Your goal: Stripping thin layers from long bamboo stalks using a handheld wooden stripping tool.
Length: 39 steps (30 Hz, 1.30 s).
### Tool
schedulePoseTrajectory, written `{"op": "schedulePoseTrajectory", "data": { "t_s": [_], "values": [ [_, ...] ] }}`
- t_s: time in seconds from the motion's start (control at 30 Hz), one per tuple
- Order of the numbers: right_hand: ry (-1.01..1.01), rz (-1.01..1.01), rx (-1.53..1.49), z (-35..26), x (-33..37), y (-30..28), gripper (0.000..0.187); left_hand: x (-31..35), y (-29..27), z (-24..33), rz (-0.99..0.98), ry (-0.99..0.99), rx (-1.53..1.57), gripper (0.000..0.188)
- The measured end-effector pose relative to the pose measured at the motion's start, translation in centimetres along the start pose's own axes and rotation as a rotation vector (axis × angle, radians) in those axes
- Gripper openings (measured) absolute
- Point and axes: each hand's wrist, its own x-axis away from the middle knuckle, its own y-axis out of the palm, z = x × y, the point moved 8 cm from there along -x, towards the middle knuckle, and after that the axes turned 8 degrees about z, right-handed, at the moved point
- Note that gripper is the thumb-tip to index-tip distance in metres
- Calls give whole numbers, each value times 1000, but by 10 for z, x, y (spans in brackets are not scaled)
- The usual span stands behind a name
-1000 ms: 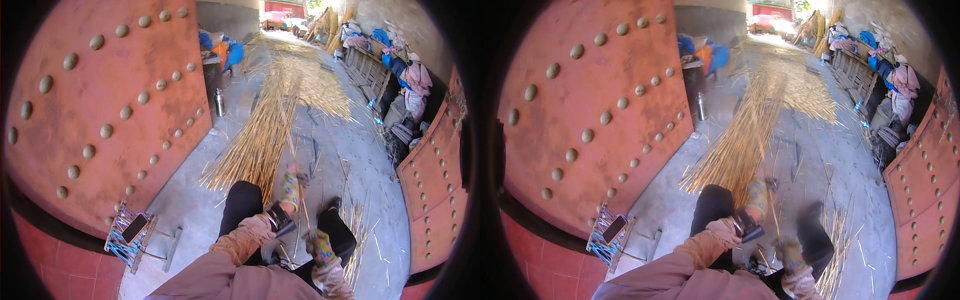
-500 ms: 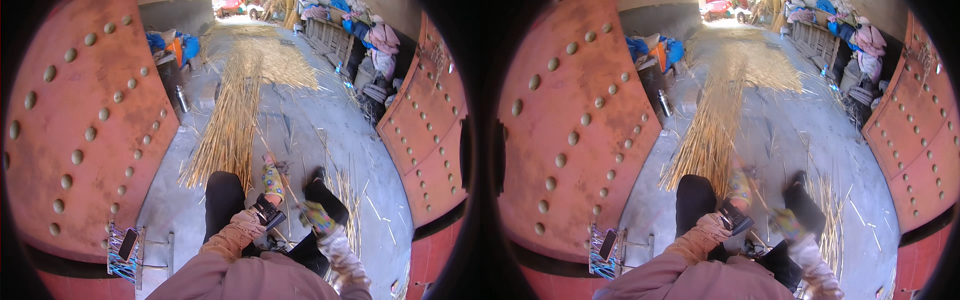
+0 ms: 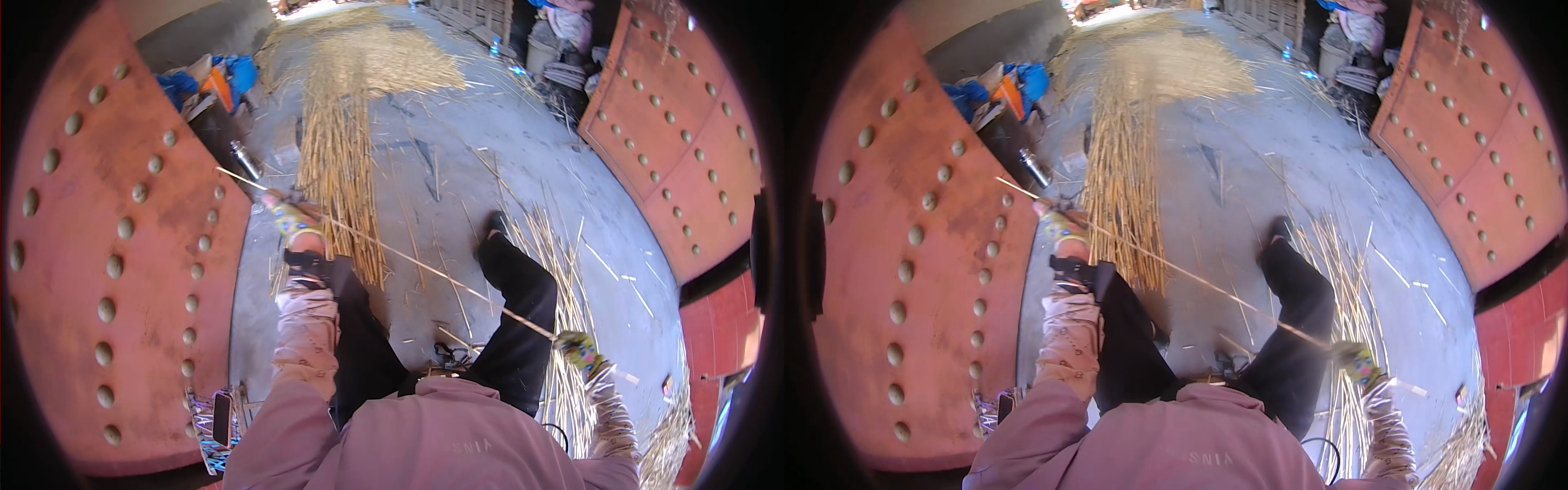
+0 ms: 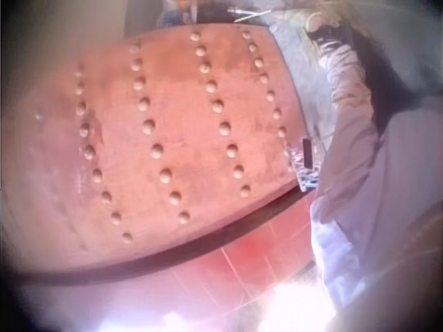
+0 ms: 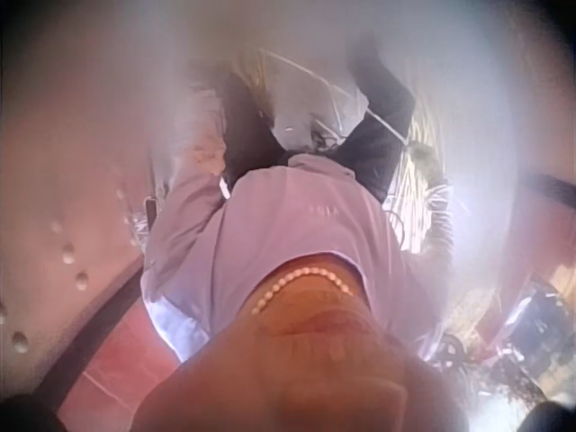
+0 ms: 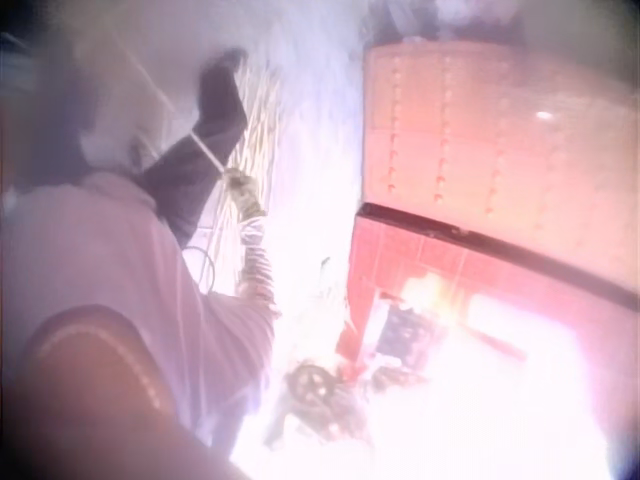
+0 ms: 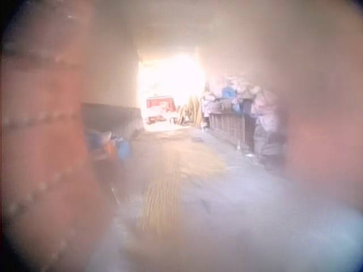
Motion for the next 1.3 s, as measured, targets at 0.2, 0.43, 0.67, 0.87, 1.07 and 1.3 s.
{"op": "schedulePoseTrajectory", "data": {
  "t_s": [0.2, 0.43, 0.67, 0.87, 1.07, 1.3],
  "values": [
    [180, 540, 58, 94, 79, -148, 17, -17, -18, 14, 104, -31, -59, 46],
    [119, 942, -599, 222, 189, -222, 18, -29, -27, 3, -1, -174, 12, 34],
    [940, 812, 955, 268, 187, -176, 32, -3, -18, -27, 11, -131, -246, 39],
    [208, 787, 675, 285, -39, -164, 24, -2, 3, -86, -50, -230, -438, 29],
    [103, 599, 917, 254, -319, -105, 25, 27, 12, -76, -88, -234, -616, 35],
    [95, 438, 978, 322, -470, -91, 41, 61, 22, -81, 311, -13, -710, 29]
  ]
}}
